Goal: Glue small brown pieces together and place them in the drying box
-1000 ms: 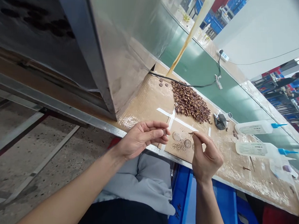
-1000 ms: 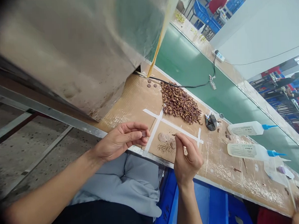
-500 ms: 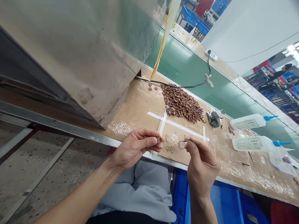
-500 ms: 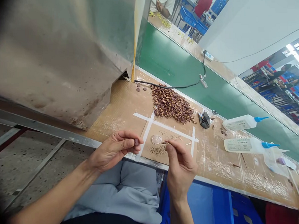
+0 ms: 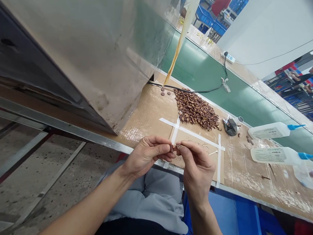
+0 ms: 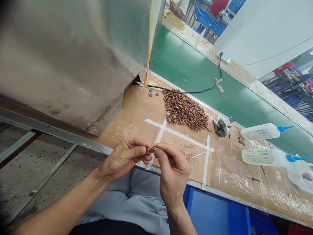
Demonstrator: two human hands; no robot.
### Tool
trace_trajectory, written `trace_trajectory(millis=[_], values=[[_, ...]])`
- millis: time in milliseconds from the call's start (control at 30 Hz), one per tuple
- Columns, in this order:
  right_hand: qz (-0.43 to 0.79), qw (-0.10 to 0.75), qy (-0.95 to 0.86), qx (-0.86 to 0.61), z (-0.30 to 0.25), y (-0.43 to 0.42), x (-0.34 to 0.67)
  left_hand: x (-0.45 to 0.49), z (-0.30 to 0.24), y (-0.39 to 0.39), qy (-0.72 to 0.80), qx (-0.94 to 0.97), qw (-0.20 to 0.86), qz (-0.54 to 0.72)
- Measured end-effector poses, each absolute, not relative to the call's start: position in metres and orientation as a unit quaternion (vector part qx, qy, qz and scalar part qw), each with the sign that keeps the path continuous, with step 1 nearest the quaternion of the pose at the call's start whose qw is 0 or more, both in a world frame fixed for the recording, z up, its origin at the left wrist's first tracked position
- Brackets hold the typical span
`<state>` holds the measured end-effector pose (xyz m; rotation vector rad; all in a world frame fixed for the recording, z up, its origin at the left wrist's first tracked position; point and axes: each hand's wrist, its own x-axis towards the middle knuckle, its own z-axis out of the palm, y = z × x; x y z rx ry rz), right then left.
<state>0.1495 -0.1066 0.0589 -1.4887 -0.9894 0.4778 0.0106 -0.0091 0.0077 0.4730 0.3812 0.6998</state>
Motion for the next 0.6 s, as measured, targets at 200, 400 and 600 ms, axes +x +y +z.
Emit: trace_trajectory(millis=[200,400,600], values=[[0.2,0.598,-0.432,-0.644,0.0576,-0.1075,0.1505,0.0104,0.0069,-0.0091,0.181,0.221,0.898,0.336],[0.17,0.582,-0.451,-0.655,0.0584,-0.1085,0.1516,0.0106,0.0075,-0.0098,0.185,0.218,0.898,0.335],[0.132,0.568,-0.479,-0.656,0.0587,-0.1088,0.152,0.0114,0.0069,-0.0097,0.19,0.216,0.898,0.334]])
